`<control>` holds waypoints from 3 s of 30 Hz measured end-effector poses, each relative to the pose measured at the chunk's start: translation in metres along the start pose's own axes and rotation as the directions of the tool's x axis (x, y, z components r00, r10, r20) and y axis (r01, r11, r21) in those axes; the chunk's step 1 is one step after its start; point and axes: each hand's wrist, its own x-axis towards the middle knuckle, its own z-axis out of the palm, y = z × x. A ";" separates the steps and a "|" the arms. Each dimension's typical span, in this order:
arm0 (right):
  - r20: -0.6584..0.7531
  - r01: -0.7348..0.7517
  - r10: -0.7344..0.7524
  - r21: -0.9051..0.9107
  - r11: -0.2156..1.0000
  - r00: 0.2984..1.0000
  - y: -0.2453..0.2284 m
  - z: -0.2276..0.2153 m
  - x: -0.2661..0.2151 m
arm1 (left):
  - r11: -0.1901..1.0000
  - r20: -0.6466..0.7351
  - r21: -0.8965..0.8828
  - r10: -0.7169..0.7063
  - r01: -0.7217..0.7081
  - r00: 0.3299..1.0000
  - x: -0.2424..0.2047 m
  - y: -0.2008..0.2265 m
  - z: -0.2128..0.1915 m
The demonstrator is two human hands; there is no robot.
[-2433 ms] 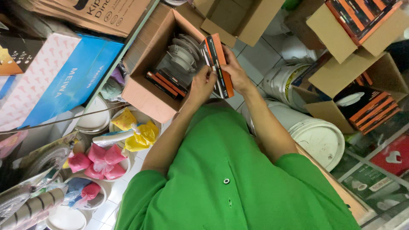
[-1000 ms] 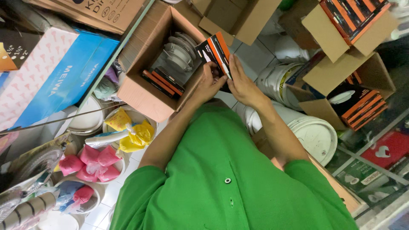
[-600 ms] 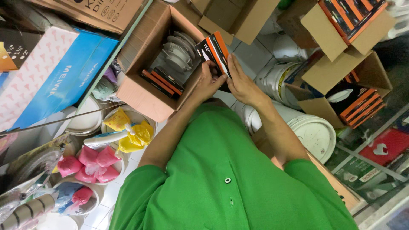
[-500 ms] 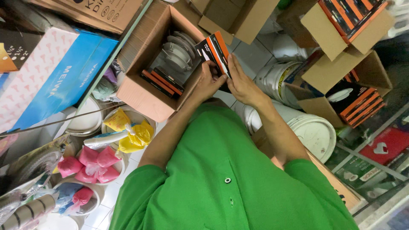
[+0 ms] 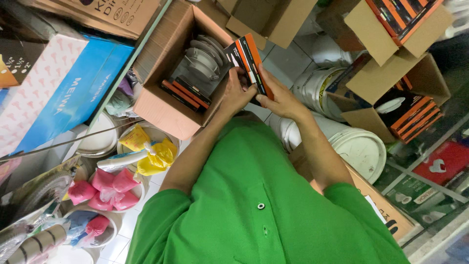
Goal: The person takes a circular white light fixture from a pile, places it inside a black and orange retail box, and inserts instructional papers before closing the box flaps.
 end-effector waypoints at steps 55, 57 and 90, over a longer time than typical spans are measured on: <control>-0.118 0.046 -0.025 0.174 0.984 0.993 0.011 0.050 0.014 | 0.991 -0.121 -0.084 0.094 -0.105 0.988 -0.007 0.005 -0.035; -0.125 0.076 -0.058 0.148 0.986 0.990 0.007 0.050 0.016 | 0.990 -0.151 -0.093 0.095 -0.110 0.984 -0.009 0.010 -0.034; 0.161 0.115 -0.144 0.180 0.977 0.976 -0.035 -0.050 -0.004 | 0.814 -0.078 0.279 0.548 -0.510 0.833 -0.023 0.037 -0.110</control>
